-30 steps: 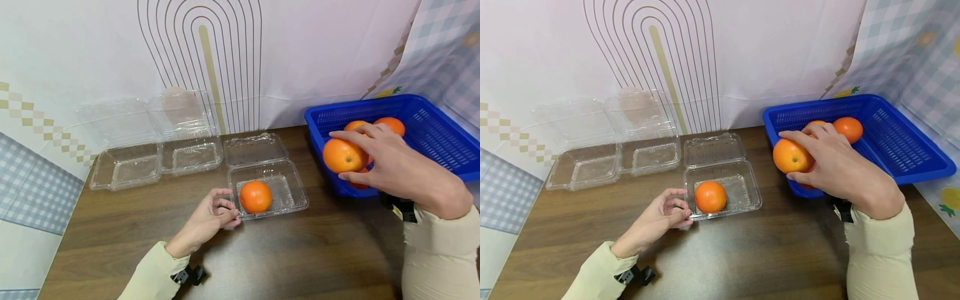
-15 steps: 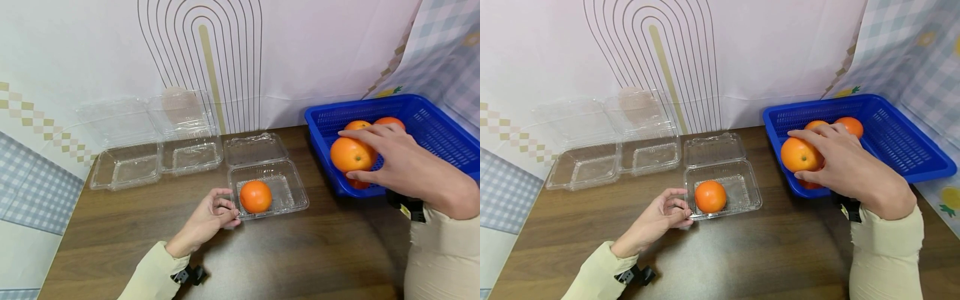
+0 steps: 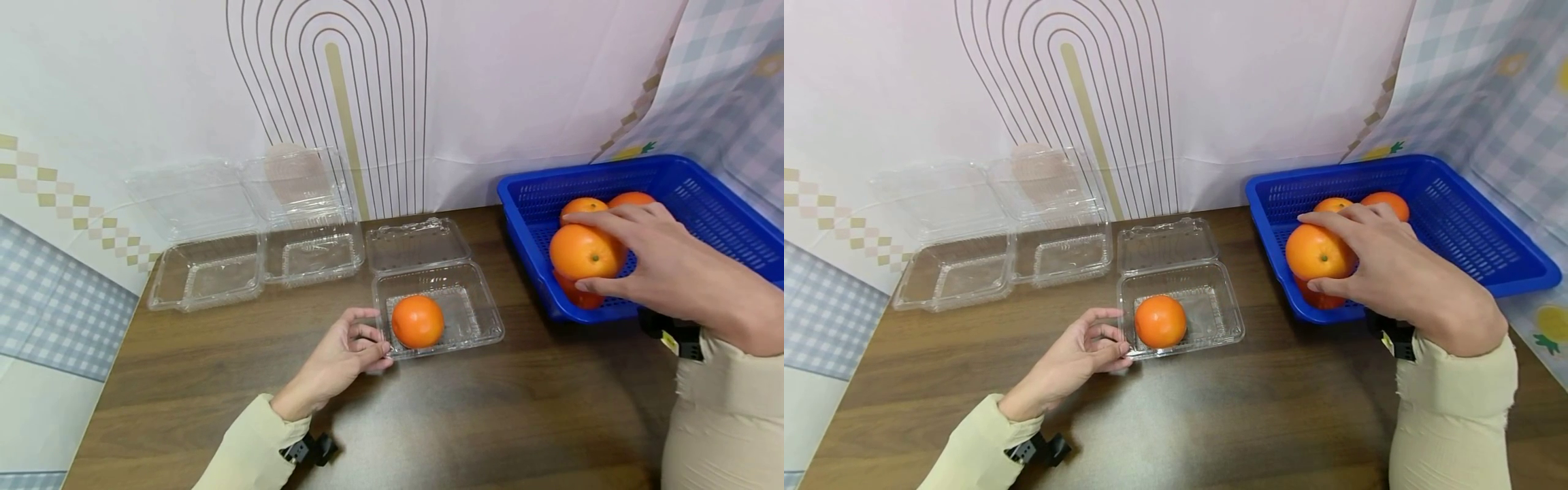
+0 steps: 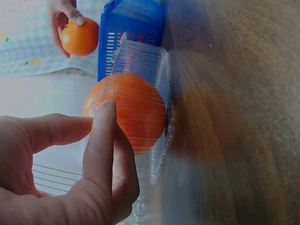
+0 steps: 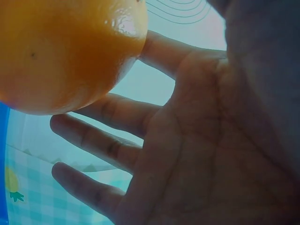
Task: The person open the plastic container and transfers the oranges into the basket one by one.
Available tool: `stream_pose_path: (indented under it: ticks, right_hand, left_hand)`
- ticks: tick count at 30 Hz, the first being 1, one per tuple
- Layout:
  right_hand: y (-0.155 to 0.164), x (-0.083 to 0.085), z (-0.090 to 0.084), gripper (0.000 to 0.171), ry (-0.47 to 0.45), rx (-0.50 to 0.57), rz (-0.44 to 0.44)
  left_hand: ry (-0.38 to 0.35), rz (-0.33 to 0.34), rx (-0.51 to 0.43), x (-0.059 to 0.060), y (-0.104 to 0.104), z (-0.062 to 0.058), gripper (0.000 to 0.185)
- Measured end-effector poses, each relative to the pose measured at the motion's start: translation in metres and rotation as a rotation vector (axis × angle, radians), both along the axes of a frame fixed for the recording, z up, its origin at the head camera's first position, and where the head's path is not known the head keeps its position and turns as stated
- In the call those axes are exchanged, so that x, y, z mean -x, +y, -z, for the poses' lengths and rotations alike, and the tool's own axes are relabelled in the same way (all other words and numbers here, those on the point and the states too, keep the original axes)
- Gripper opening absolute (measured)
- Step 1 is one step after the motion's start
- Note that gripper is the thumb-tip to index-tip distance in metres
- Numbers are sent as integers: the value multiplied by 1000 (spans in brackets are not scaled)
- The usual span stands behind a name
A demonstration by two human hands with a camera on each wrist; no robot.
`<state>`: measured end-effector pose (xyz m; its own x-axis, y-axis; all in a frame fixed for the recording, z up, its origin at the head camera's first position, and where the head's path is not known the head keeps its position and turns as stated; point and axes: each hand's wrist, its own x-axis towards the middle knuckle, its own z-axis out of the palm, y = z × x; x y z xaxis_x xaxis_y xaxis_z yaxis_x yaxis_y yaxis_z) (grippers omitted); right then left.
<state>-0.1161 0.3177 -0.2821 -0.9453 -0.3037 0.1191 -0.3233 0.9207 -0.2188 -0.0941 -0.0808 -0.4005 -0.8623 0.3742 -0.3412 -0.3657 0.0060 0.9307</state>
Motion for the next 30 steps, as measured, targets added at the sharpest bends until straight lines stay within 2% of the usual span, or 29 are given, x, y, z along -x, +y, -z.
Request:
stream_pose_path:
  ticks: [8,25,30]
  right_hand:
    - [0,1,2,81,-23,-27,15]
    - [5,6,4,85,-137,-68,29]
    - [4,7,4,83,-134,-69,24]
  left_hand:
    - [3,5,0,0,0,1,61]
    - [7,6,5,0,-1,0,60]
    - [3,7,7,0,-1,-1,60]
